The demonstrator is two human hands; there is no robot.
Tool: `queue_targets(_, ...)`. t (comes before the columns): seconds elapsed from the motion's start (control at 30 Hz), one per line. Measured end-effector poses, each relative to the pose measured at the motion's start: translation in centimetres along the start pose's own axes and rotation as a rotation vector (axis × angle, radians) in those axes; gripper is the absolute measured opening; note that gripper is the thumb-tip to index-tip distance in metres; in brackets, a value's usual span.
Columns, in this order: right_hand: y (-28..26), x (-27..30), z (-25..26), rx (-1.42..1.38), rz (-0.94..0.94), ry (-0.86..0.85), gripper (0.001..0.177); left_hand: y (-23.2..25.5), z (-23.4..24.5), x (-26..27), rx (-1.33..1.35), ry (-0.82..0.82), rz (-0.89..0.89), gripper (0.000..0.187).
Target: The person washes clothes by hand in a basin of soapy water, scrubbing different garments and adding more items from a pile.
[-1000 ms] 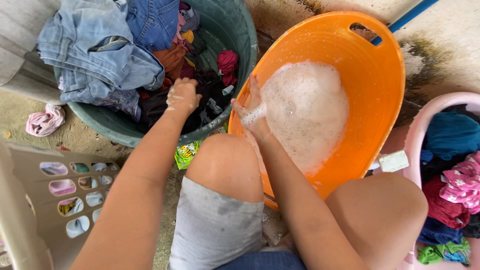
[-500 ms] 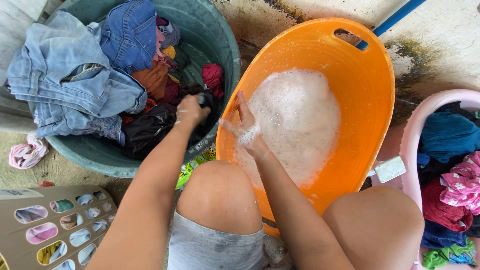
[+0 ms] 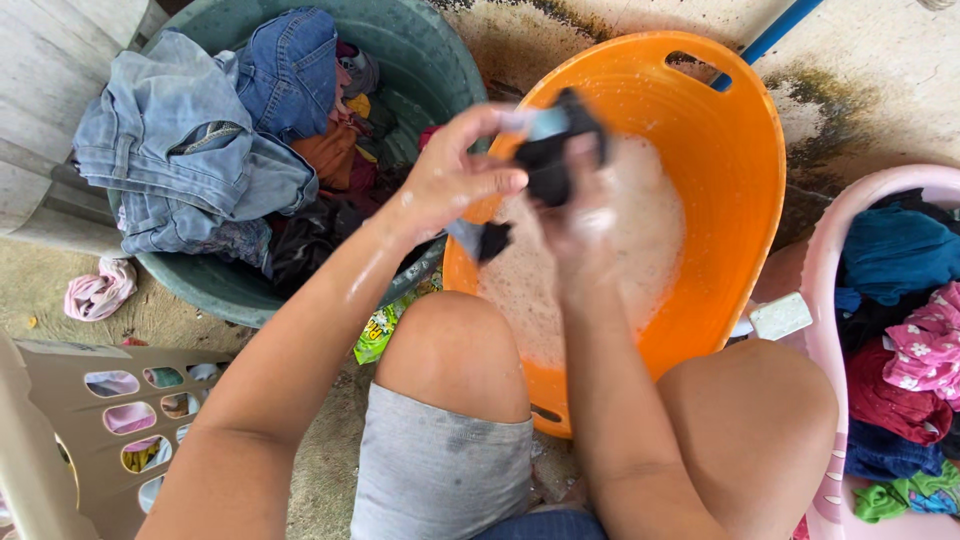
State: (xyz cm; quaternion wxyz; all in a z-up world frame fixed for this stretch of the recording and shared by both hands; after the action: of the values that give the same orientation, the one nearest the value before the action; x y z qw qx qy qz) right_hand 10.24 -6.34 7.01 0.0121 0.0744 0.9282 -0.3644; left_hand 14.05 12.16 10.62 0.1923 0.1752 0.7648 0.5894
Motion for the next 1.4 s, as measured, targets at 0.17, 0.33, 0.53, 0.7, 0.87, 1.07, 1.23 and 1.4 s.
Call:
queue_targets(0.17,-7.9,-3.1,8.4,0.259,0.081,0.477,0.039,-1.0,7.2,-0.4,-0.918,0.049,-0.003,0.071)
queue_targets(0.33,-1.3,-1.6,21.3,0.072,-0.178,0.879,0.031,-8.6,12.2,6.4,-1.542,-0.057,1.151,0.117)
queue_targets(0.53,4.9,1.3,21.2,0.000,-0.222,0.952,0.042,-9.4,13.7,9.9,-1.282,0.442,0.589,0.060)
queue_targets(0.7,1.7,-0.8,8.7,0.337,-0.276,0.219,0.063,-0.9,12.5,7.1,-0.220,0.598,0.191,0.042)
queue_targets(0.87,1.0,1.8,-3.1,0.471,-0.124,-0.273,0.071,8.0,2.6,2.7,0.067,0.101,0.034,0.046)
queue_targets(1.07,-4.1,0.4,3.0,0.273,0.078,0.187,0.073,-0.7,9.1,0.7,-0.733,0.356,-0.055,0.042)
queue_targets(1.23,-2.6,0.7,11.3,0.503,0.072,0.763,0.076,-8.9,12.3,7.7,-1.413,0.304,0.699,0.092)
queue_targets(1.4,-0.1,0.7,15.4,1.131,0.029,0.761,0.078,-10.4,12.6,9.1,-1.623,0.311,0.713,0.071)
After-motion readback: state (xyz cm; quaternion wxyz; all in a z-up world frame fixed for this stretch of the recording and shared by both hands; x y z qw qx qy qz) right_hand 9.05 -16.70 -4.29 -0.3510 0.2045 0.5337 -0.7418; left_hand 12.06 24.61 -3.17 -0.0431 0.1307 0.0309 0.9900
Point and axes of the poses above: each hand's wrist, its own x-axis away from the middle knuckle, its own z-axis out of the back of the hand, y = z × x, the point moved 1 cm from there along -x, towards the middle knuckle, and after that the axes turned 1 degree about -y, right-handed, at the moved point
